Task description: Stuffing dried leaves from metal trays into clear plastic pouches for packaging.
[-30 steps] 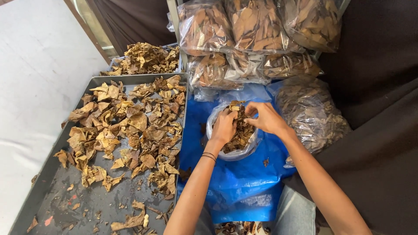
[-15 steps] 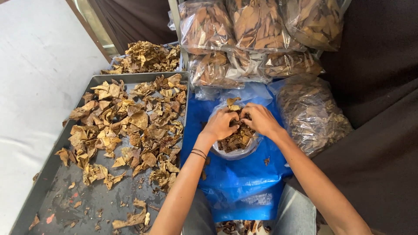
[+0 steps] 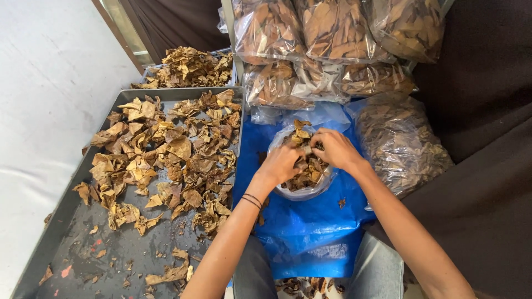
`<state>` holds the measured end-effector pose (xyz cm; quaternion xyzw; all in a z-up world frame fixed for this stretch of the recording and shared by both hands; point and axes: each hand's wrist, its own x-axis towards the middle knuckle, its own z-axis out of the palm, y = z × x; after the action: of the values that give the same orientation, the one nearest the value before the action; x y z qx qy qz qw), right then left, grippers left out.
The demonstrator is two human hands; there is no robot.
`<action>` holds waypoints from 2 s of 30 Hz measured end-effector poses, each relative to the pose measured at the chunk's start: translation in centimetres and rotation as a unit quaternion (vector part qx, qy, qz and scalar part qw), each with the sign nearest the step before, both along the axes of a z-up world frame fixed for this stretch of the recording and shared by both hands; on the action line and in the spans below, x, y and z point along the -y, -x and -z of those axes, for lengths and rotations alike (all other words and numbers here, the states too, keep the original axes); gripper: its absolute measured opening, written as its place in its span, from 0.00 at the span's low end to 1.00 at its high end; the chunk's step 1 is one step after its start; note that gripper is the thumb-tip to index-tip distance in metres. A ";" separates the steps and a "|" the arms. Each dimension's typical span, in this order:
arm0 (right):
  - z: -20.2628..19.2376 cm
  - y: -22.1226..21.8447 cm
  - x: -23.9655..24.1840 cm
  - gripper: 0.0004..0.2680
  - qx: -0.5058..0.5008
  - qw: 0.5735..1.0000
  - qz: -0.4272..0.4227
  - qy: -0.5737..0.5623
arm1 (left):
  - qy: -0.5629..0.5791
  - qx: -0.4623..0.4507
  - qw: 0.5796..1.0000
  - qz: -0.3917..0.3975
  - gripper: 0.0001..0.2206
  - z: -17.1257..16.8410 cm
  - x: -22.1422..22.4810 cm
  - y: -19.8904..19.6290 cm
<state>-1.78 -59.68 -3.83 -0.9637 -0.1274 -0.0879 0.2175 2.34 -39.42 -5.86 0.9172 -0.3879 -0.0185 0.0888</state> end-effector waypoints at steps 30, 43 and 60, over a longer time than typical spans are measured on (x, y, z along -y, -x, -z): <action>5.6 -3.0 -0.4 0.09 0.059 0.978 -0.050 0.193 | 0.040 0.033 0.994 -0.100 0.14 8.9 1.7 -6.6; 0.9 -1.1 -0.9 0.09 -0.049 0.986 -0.058 0.146 | -0.010 0.129 0.991 0.028 0.18 7.6 2.1 -4.7; 1.7 -1.5 -3.1 0.13 -0.084 0.989 -0.081 0.094 | -0.117 -0.090 0.988 -0.053 0.24 16.2 3.6 -11.0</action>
<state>-0.33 -56.56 -5.51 -0.9703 -0.1945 0.0233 0.1419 13.39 -43.04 -22.02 0.9351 -0.3243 -0.1421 0.0161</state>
